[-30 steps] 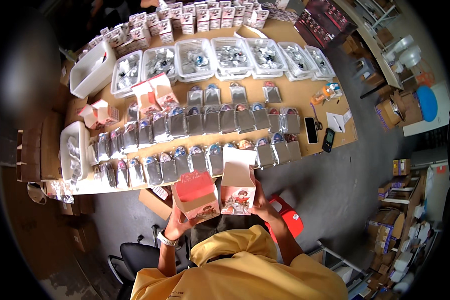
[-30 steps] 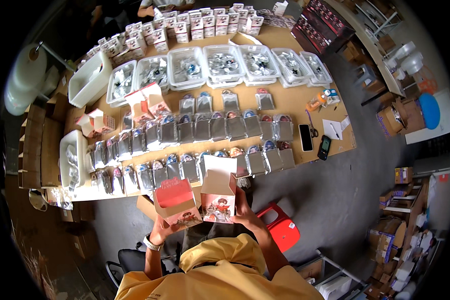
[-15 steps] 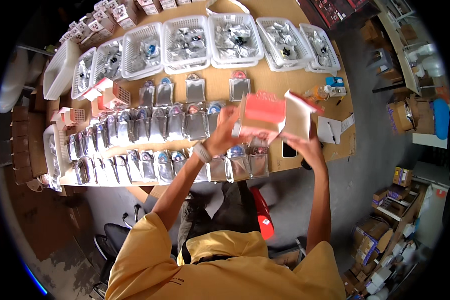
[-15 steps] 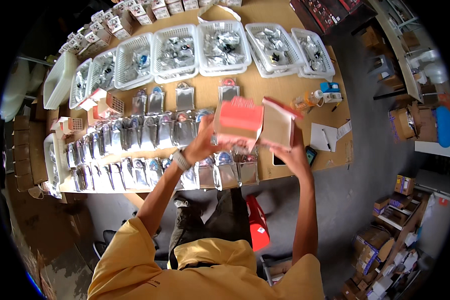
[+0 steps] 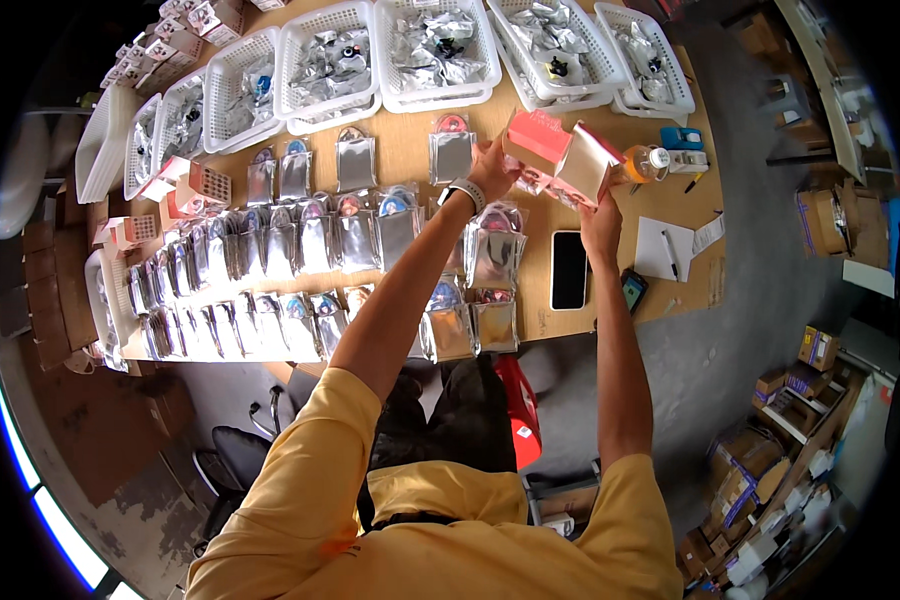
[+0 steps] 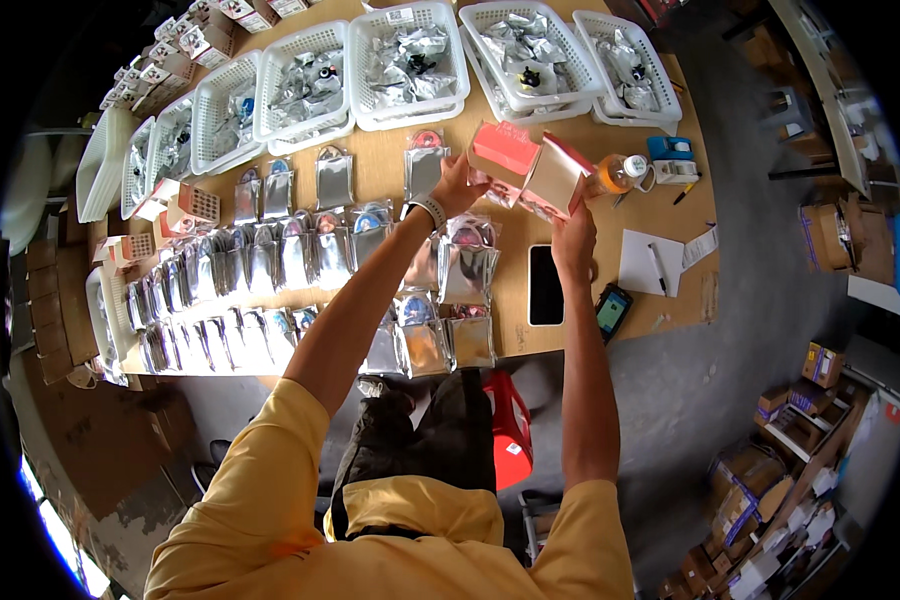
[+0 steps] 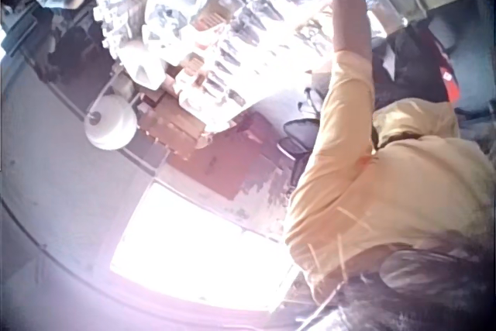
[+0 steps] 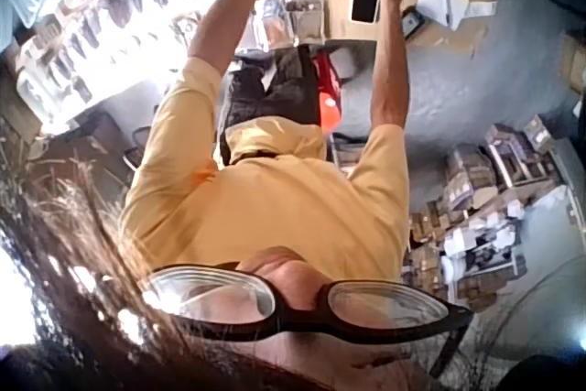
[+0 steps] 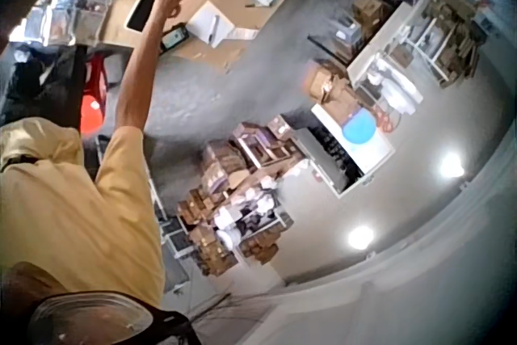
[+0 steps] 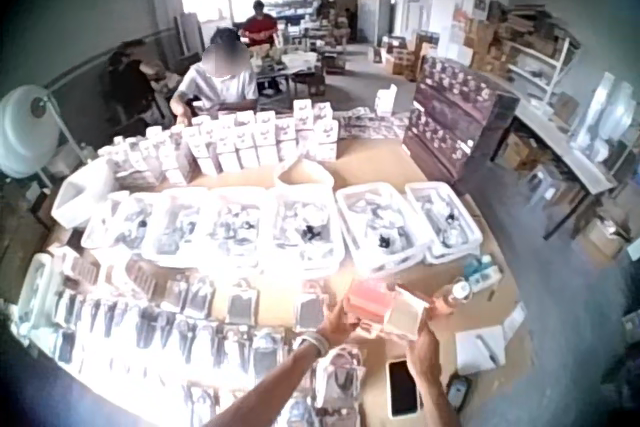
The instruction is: The person organizes merchandise in a storage room by unpacking small boxes and placing items into a white basket. They also use a handheld scanner to scan barcodes on labels and packages, then place the items on a table with other packaged goods.
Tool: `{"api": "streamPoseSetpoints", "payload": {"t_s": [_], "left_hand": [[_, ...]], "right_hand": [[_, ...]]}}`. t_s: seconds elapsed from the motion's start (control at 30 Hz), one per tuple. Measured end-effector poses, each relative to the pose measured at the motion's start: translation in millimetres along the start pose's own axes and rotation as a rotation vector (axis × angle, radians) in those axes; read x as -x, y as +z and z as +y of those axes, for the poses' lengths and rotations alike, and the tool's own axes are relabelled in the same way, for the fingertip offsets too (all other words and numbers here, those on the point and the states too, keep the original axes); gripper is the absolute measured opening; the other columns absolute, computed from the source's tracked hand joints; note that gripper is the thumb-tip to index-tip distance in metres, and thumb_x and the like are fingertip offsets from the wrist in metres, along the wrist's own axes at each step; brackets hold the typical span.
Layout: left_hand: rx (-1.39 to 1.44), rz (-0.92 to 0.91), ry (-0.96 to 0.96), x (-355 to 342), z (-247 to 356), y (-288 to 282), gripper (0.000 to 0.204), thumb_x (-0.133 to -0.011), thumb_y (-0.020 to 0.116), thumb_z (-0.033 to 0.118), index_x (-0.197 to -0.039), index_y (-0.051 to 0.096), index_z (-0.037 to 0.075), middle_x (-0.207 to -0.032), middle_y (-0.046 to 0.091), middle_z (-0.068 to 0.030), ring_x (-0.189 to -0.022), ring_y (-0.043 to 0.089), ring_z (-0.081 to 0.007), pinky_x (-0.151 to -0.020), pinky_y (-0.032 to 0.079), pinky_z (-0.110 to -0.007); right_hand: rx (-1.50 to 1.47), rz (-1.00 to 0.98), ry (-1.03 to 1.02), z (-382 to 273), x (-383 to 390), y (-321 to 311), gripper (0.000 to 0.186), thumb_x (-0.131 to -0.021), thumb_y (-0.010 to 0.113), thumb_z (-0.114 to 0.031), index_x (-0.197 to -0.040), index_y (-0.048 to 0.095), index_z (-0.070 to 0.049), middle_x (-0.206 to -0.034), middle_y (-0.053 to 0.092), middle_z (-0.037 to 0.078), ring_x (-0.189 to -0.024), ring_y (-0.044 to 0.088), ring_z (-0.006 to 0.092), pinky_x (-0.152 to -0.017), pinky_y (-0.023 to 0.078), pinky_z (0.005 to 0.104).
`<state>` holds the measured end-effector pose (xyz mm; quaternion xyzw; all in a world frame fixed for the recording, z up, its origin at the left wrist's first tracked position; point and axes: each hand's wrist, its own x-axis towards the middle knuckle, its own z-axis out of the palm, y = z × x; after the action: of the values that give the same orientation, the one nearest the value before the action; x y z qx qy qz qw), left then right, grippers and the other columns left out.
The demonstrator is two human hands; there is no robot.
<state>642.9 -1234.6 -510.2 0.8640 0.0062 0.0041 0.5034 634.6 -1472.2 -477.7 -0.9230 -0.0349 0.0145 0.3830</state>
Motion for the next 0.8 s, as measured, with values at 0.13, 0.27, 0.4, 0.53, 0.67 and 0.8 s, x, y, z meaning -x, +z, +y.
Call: {"api": "streamPoseSetpoints", "payload": {"t_s": [0.13, 0.27, 0.4, 0.53, 0.67, 0.8], "left_hand": [[0.199, 0.010, 0.011, 2.2, -39.8, 20.8, 0.084, -0.079, 0.065, 0.002, -0.150, 0.020, 0.000, -0.135, 0.048, -0.0276, -0.132, 0.039, -0.0434, -0.110, 0.036, -0.044], [0.224, -0.022, -0.115, 15.3, -17.7, 12.9, 0.080, -0.082, 0.059, -0.002, -0.151, 0.018, -0.002, -0.145, 0.038, -0.0291, -0.137, 0.038, -0.0397, -0.110, 0.036, -0.039], [0.425, 0.112, -0.130, 66.5, -22.2, -31.2, 0.074, -0.087, 0.053, -0.007, -0.153, 0.020, 0.004, -0.152, 0.035, -0.0202, -0.138, 0.040, -0.0307, -0.109, 0.038, -0.037], [0.668, 0.125, -0.123, 161.1, 20.5, -100.5, 0.065, -0.092, 0.050, -0.007, -0.151, 0.028, 0.007, -0.148, 0.041, -0.0149, -0.135, 0.045, -0.0277, -0.108, 0.041, -0.037], [0.769, 0.203, -0.309, 279.4, 33.3, -139.6, 0.050, -0.095, 0.048, -0.002, -0.144, 0.038, 0.005, -0.134, 0.053, -0.0127, -0.119, 0.058, -0.0226, -0.096, 0.048, -0.034], [0.775, 0.303, -0.462, 378.9, 46.2, -156.5, 0.039, -0.097, 0.049, 0.004, -0.136, 0.044, 0.003, -0.125, 0.058, -0.0085, -0.110, 0.060, -0.0186, -0.092, 0.048, -0.032]], "right_hand": [[-0.004, 0.072, 0.199, -5.5, 5.0, 9.8, 0.039, -0.084, 0.064, -0.001, -0.122, 0.053, -0.001, -0.117, 0.063, 0.024, -0.111, 0.060, 0.0406, -0.091, 0.048, 0.0451], [-0.135, 0.044, 0.186, 48.7, 11.9, 16.0, 0.040, -0.086, 0.065, -0.006, -0.124, 0.052, -0.001, -0.120, 0.063, 0.022, -0.114, 0.060, 0.0372, -0.093, 0.048, 0.0434], [-0.209, 0.045, 0.167, 37.7, 38.1, 6.4, 0.046, -0.088, 0.061, 0.004, -0.131, 0.047, 0.000, -0.132, 0.057, 0.020, -0.119, 0.060, 0.0296, -0.097, 0.051, 0.0369], [-0.293, -0.008, 0.187, 27.7, 94.5, -9.2, 0.044, -0.090, 0.060, 0.006, -0.131, 0.047, 0.000, -0.131, 0.055, 0.016, -0.116, 0.060, 0.0251, -0.094, 0.053, 0.0344], [-0.377, -0.127, 0.189, -1.9, 158.7, -14.3, 0.037, -0.092, 0.058, 0.004, -0.128, 0.051, 0.000, -0.127, 0.058, 0.015, -0.113, 0.062, 0.0236, -0.093, 0.053, 0.0334], [-0.278, -0.234, 0.171, -41.9, 218.1, -11.0, 0.027, -0.095, 0.056, 0.000, -0.122, 0.054, -0.001, -0.120, 0.063, 0.013, -0.107, 0.065, 0.0217, -0.087, 0.056, 0.0325]]}}
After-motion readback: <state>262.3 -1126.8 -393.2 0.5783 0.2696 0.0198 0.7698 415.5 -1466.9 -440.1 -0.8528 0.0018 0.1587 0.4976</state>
